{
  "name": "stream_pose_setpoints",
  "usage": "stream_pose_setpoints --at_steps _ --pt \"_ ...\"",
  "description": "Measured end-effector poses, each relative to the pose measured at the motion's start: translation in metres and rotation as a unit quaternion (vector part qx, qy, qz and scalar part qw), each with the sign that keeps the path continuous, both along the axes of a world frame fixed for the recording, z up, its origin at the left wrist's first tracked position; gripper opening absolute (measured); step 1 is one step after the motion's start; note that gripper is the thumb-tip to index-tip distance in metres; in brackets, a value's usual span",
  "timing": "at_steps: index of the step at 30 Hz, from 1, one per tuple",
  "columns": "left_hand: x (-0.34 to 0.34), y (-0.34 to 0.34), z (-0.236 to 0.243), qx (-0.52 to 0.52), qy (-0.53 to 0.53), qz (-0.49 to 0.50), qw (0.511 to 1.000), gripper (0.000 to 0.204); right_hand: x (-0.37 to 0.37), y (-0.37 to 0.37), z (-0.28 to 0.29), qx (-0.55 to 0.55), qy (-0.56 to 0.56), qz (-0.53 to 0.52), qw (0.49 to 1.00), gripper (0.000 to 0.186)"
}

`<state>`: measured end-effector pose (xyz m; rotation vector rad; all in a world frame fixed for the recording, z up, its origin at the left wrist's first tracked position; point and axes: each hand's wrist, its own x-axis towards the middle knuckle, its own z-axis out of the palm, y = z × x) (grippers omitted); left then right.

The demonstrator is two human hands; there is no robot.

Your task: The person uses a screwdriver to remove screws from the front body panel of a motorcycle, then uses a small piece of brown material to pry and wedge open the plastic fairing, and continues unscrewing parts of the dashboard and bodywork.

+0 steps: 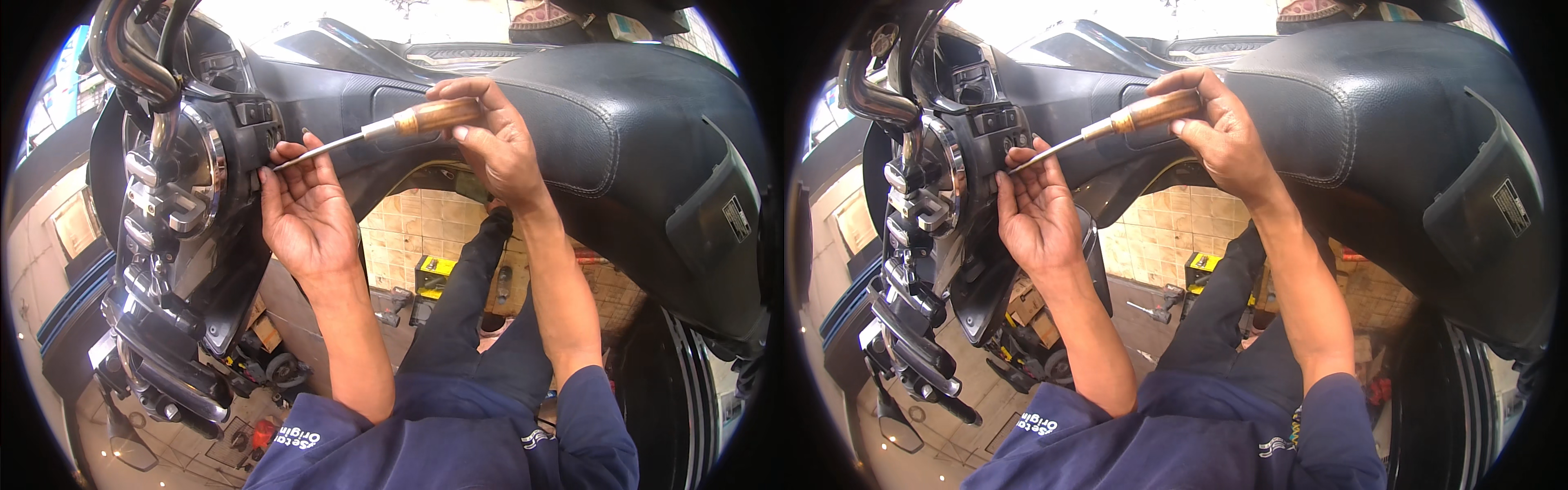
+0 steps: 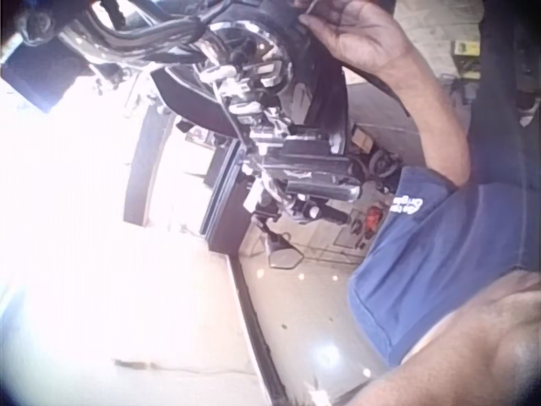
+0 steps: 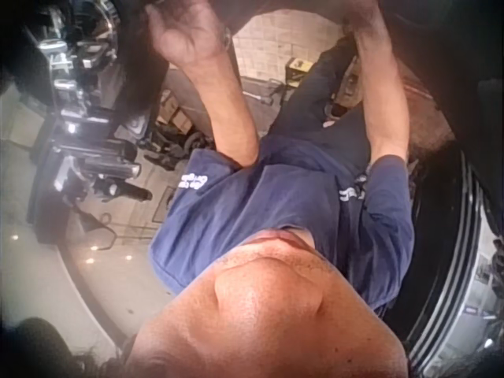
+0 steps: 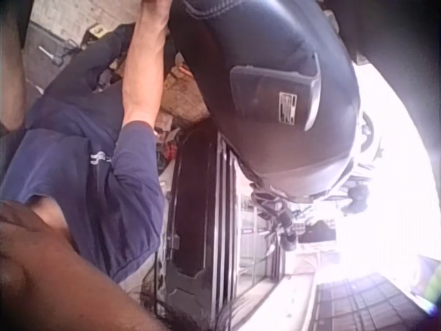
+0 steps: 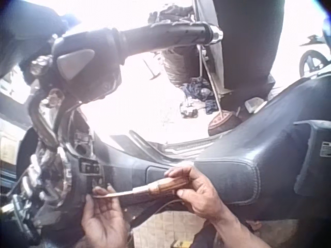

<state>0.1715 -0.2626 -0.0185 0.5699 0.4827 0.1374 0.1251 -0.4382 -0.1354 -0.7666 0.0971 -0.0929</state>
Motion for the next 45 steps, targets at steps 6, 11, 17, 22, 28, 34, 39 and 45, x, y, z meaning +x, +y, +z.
stream_pose_setpoints --at_steps 6,11,17,22,28,34,39,45 --pt "0.000 0.005 -0.001 0.004 -0.004 -0.010 1.000 0.017 0.008 0.002 0.001 0.015 0.087 0.036 0.995 0.028" --pt "-0.003 0.003 0.001 -0.004 -0.009 0.003 1.000 0.023 0.009 -0.003 0.013 -0.030 0.028 0.016 0.999 0.025" --pt "0.004 0.009 -0.009 -0.036 -0.030 -0.071 0.996 0.021 0.005 -0.005 0.007 -0.062 -0.013 -0.101 0.993 0.022" --pt "0.005 0.042 -0.015 -0.043 -0.075 -0.115 0.990 0.022 0.013 -0.007 0.023 0.005 0.127 0.065 0.990 0.022" --pt "-0.007 0.003 -0.020 0.139 -0.086 -0.135 0.977 0.029 0.003 -0.015 0.017 -0.067 0.043 -0.072 0.994 0.024" --pt "0.007 -0.019 -0.033 0.081 0.061 0.006 0.995 0.011 0.000 -0.023 0.028 -0.123 0.026 -0.242 0.962 0.028" --pt "0.024 -0.019 -0.055 -0.017 0.119 0.075 0.990 0.011 0.022 -0.015 0.022 -0.170 0.083 -0.223 0.956 0.024" --pt "0.054 -0.037 -0.059 0.121 0.018 -0.030 0.992 0.016 0.056 0.025 -0.006 0.051 0.128 -0.182 0.974 0.022"
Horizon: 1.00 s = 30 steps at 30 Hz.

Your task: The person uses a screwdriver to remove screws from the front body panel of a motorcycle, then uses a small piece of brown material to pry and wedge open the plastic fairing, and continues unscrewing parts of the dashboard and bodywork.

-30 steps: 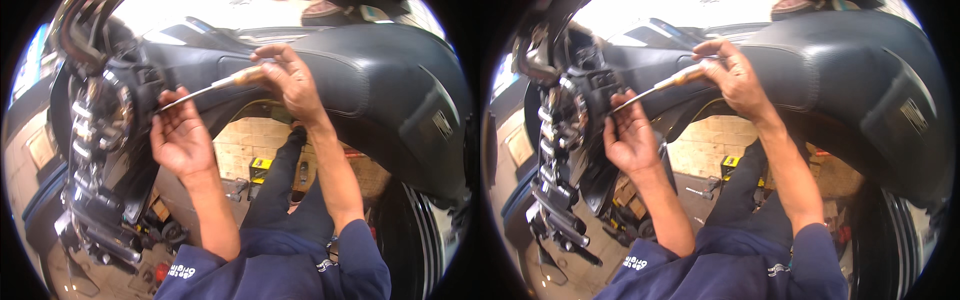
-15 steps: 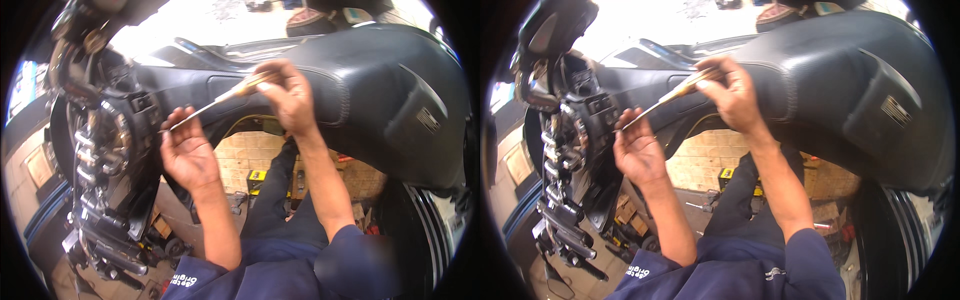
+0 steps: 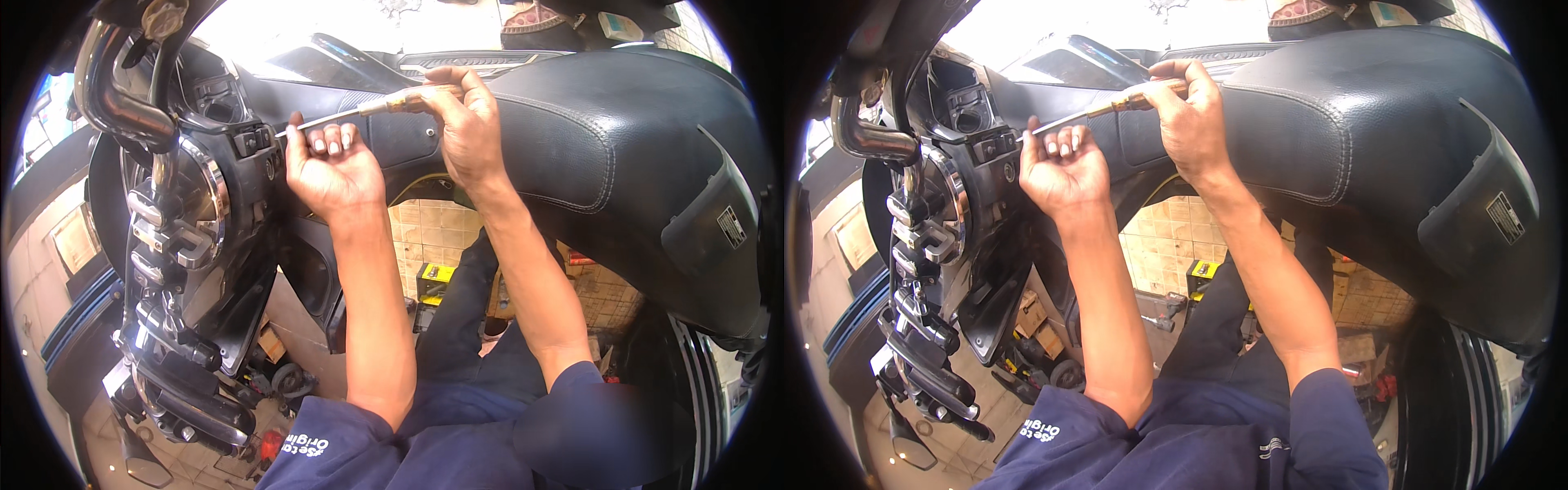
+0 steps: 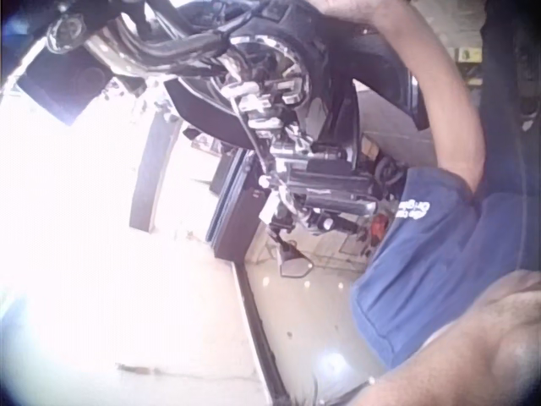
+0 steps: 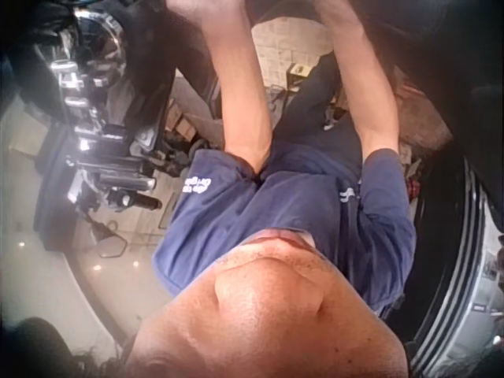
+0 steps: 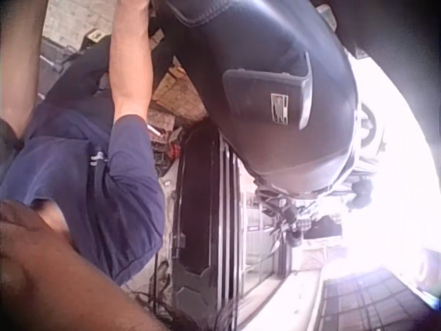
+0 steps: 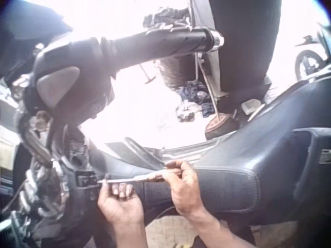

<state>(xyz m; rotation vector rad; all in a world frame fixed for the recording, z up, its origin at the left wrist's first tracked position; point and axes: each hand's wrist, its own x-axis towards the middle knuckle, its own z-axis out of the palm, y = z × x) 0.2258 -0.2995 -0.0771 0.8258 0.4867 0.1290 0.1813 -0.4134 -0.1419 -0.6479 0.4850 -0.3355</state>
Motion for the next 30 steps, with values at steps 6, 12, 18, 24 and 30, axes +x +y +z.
stream_pose_setpoints --at_steps 6,12,18,24,30 --pt "0.017 0.013 -0.008 0.056 -0.027 0.007 0.998 0.015 0.005 0.020 -0.004 0.031 0.035 0.000 0.999 0.022" --pt "0.017 0.013 -0.012 0.073 -0.037 0.016 0.996 0.023 0.006 0.021 -0.007 0.020 0.054 -0.003 0.998 0.022" --pt "0.017 0.017 -0.013 0.069 -0.043 0.018 0.997 0.023 0.008 0.027 -0.008 0.011 0.067 0.002 0.998 0.020" --pt "0.017 0.018 -0.019 0.089 -0.061 0.021 0.994 0.018 0.003 -0.023 -0.003 -0.090 0.151 0.341 0.923 0.050" --pt "0.009 0.007 -0.018 0.124 -0.002 0.036 0.992 0.014 0.007 -0.017 -0.022 -0.135 0.140 0.419 0.887 0.059"
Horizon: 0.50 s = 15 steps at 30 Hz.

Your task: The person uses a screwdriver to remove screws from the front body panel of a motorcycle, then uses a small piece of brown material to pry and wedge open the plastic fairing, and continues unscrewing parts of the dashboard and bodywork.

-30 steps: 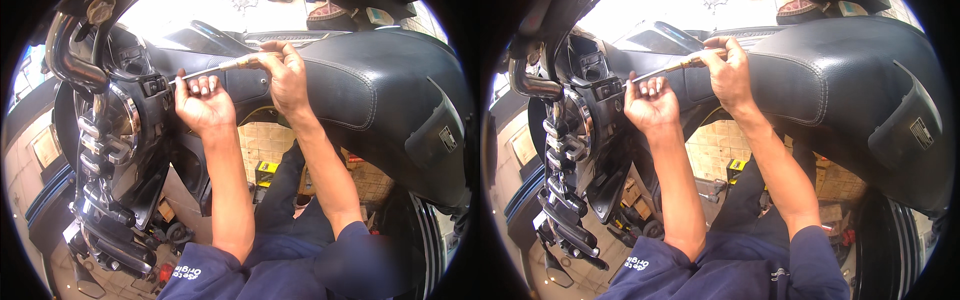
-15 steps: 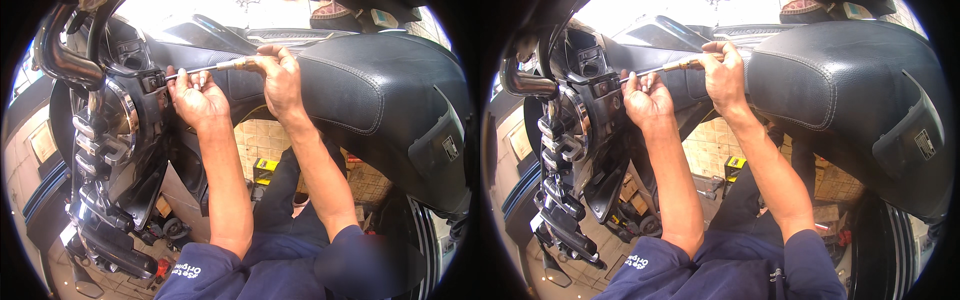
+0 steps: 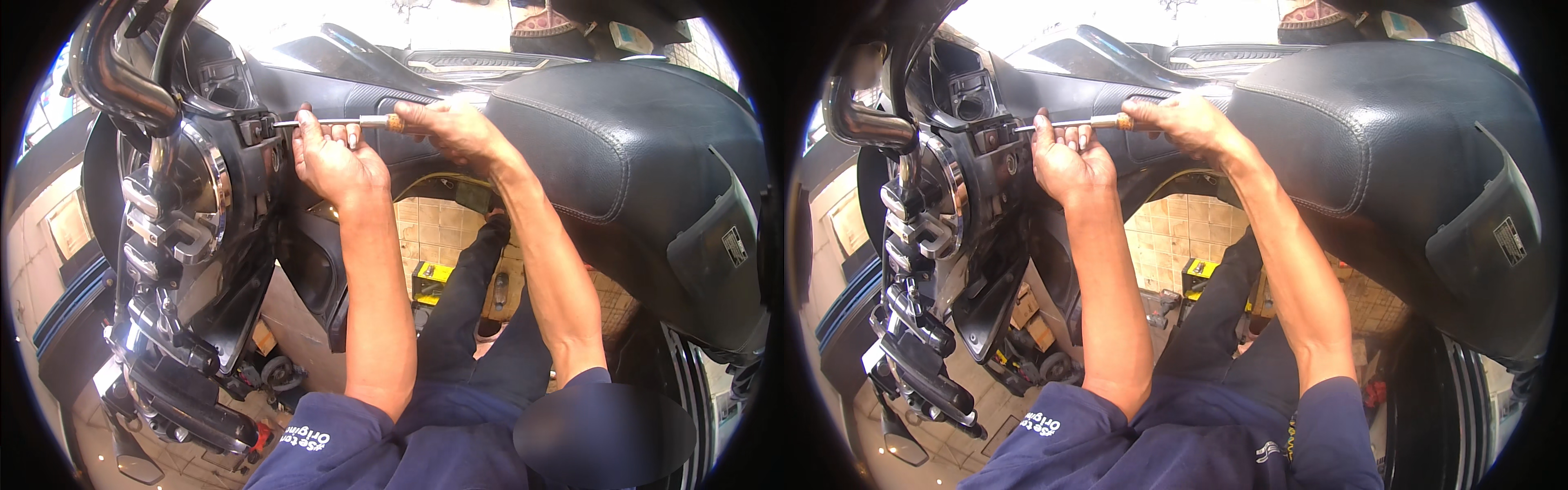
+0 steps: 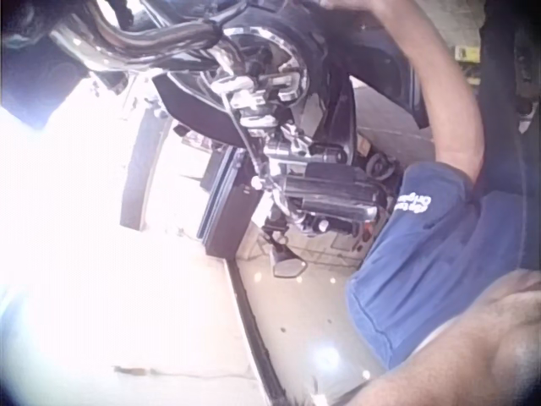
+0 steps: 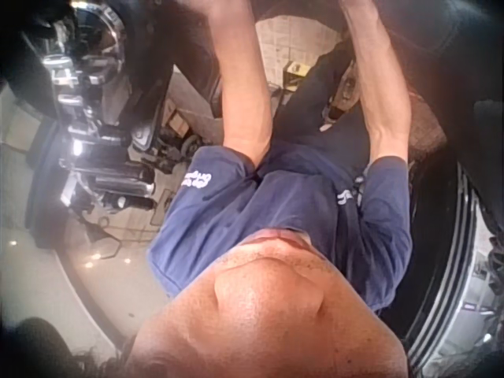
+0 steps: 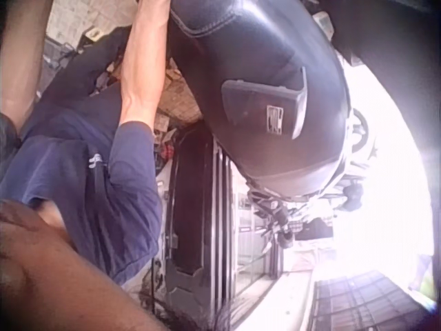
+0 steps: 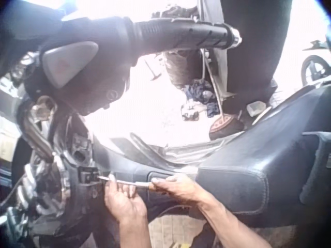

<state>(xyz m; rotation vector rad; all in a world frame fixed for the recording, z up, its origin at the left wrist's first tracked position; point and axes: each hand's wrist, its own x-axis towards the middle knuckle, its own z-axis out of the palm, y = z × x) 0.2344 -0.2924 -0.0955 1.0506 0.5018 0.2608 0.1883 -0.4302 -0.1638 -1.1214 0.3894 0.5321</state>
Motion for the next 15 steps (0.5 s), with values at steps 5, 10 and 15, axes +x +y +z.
stream_pose_setpoints --at_steps 5,10,15 --pt "0.001 -0.002 0.001 0.015 -0.006 -0.013 1.000 0.023 -0.010 -0.004 0.002 -0.031 -0.133 -0.037 0.990 0.041" --pt "0.006 -0.007 0.004 -0.024 -0.019 -0.022 0.999 0.027 -0.011 0.004 0.007 -0.056 -0.279 -0.209 0.935 0.021" --pt "0.009 0.001 0.005 -0.042 -0.018 -0.026 0.999 0.027 -0.005 -0.008 0.008 0.039 -0.080 -0.128 0.988 0.017"
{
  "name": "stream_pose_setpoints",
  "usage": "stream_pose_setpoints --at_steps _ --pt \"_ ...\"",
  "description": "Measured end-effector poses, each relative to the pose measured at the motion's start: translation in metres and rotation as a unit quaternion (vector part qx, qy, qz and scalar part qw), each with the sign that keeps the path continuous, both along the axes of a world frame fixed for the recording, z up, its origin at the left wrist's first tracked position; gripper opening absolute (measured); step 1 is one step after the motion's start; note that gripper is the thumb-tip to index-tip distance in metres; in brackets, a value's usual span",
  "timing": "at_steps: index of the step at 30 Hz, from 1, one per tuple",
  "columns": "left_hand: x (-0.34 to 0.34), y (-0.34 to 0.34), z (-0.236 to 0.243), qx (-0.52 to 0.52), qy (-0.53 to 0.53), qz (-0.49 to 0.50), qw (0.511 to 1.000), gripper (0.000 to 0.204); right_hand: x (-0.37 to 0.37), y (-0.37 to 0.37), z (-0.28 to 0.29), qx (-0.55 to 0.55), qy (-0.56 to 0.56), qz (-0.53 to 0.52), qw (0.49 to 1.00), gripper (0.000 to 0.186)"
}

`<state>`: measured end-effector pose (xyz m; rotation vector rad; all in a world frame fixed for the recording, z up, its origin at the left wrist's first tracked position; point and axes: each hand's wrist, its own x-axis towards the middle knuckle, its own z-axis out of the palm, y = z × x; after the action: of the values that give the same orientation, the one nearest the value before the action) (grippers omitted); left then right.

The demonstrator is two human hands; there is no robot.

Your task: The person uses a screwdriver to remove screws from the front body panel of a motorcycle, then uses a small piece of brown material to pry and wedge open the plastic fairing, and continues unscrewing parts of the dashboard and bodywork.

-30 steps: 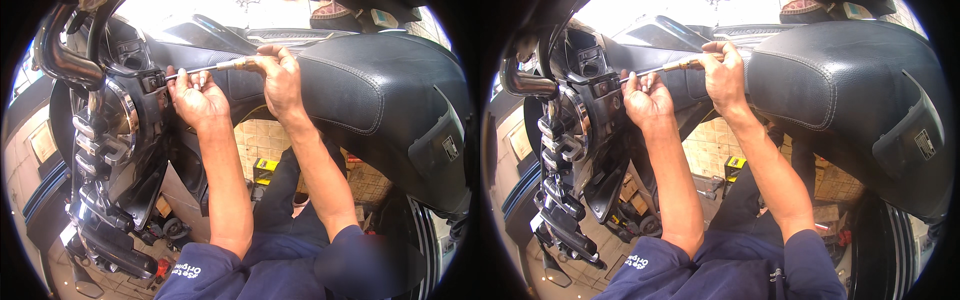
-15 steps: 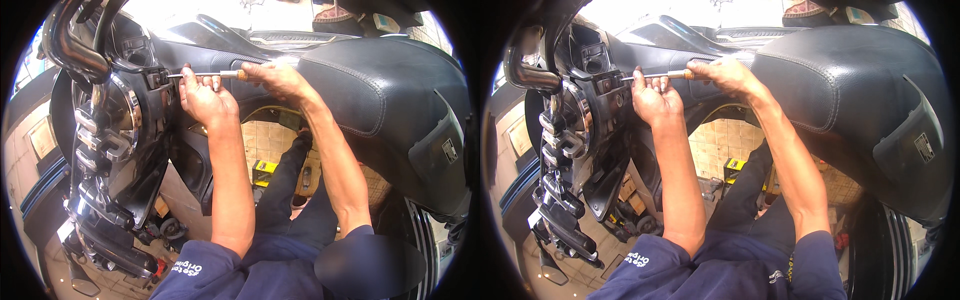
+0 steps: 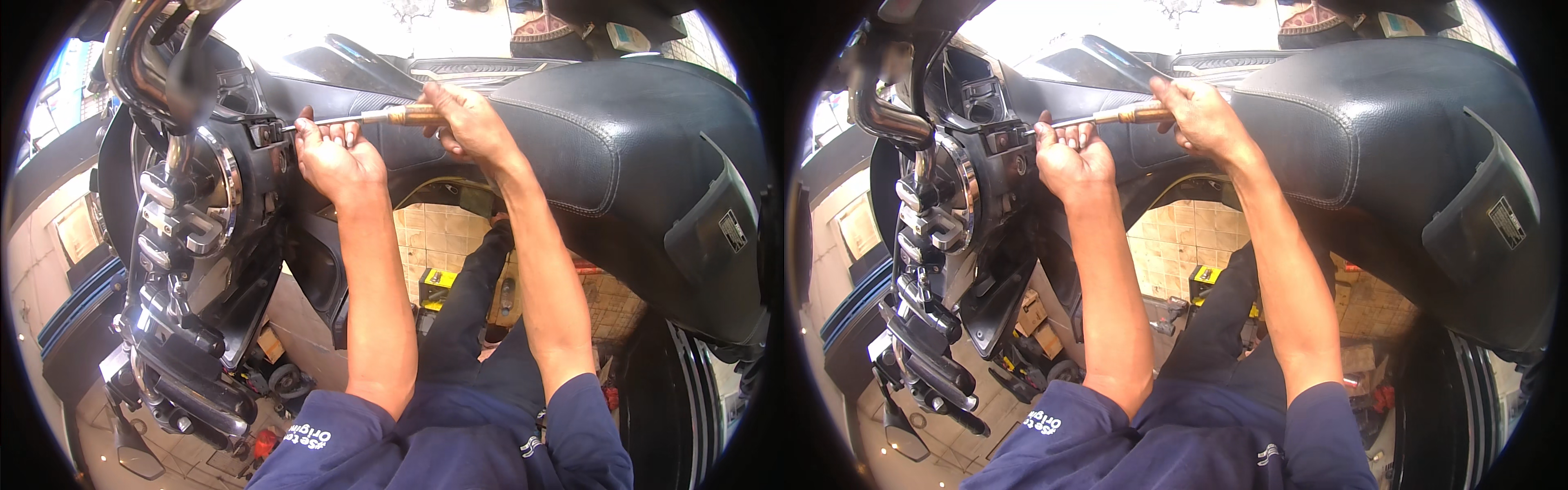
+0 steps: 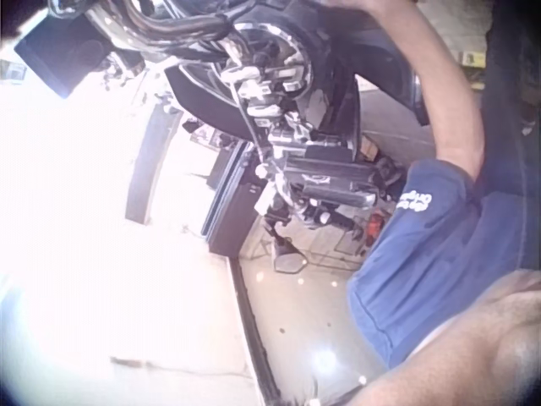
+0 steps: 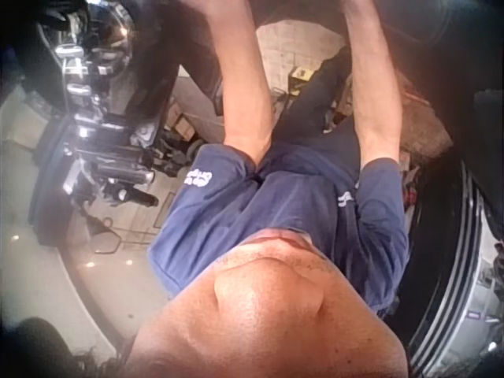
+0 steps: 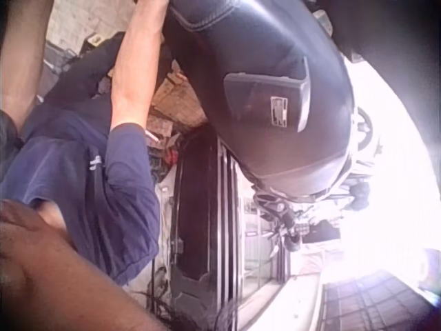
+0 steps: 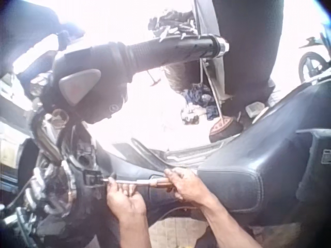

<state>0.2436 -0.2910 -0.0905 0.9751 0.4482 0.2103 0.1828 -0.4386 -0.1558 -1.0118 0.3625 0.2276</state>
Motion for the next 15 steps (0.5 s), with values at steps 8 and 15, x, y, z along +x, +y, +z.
stream_pose_setpoints --at_steps 8,15 --pt "-0.002 0.004 0.003 -0.069 0.002 0.034 0.997 0.019 0.000 0.009 -0.003 0.174 -0.038 -0.063 0.982 0.015" --pt "0.000 0.010 0.002 -0.119 0.006 0.040 0.992 0.020 0.004 0.020 -0.017 0.229 -0.082 -0.146 0.959 0.024"
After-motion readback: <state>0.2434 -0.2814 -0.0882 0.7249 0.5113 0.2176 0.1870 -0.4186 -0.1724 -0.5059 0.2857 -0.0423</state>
